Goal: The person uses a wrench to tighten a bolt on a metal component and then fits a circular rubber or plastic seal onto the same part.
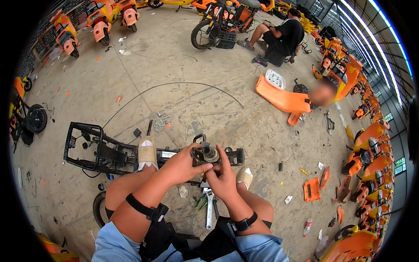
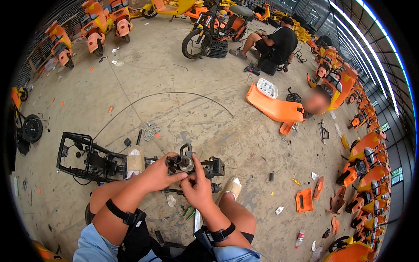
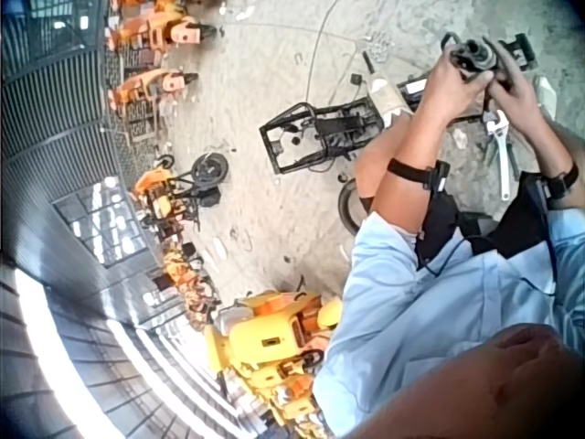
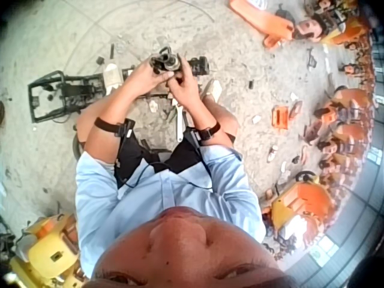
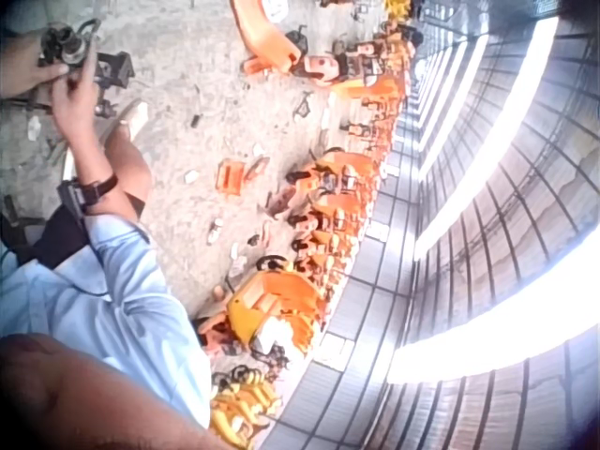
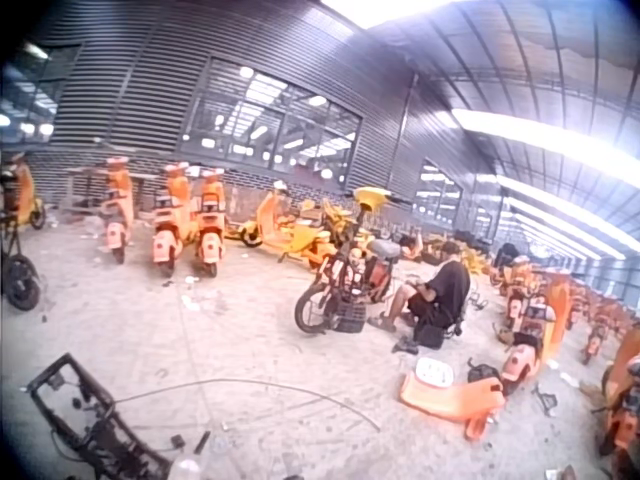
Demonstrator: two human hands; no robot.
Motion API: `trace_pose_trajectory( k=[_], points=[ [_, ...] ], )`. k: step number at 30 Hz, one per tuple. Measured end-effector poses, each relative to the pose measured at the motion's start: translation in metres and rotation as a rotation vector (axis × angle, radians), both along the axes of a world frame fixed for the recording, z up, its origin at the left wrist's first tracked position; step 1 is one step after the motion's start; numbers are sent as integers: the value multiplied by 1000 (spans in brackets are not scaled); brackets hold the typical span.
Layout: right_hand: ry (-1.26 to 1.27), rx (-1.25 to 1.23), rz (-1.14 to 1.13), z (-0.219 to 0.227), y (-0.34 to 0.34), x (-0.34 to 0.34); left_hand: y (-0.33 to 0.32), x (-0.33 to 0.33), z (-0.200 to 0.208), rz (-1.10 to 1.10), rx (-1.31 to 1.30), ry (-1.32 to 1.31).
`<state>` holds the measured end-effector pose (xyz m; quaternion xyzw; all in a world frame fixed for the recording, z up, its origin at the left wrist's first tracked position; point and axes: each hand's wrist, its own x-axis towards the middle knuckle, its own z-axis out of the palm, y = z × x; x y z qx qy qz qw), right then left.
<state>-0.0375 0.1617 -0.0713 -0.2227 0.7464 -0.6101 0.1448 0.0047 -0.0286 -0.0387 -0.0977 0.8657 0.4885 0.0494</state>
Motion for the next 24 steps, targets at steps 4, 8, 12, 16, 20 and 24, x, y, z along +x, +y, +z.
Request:
trace_pose_trajectory(
  k=[4, 8, 12, 16, 20, 24],
  points=[
    [-4, -73, -60, -3, -7, 10, 2, 1, 9, 15, 64, -20],
    [-7, -61, -92, -6, -3, 15, 4, -1, 11, 12, 35, -20],
    [18, -46, -107, -5, -5, 21, 4, -1, 5, 12, 60, 31],
    [37, -2, -78, -6, 0, 14, 2, -2, -5, 8, 47, 100],
    [189, 74, -44, 8, 10, -6, -1, -2, 0, -32, 142, 29],
    [130, 249, 3, 35, 6, -10, -6, -2, -10, -135, 296, 13]
  ],
)
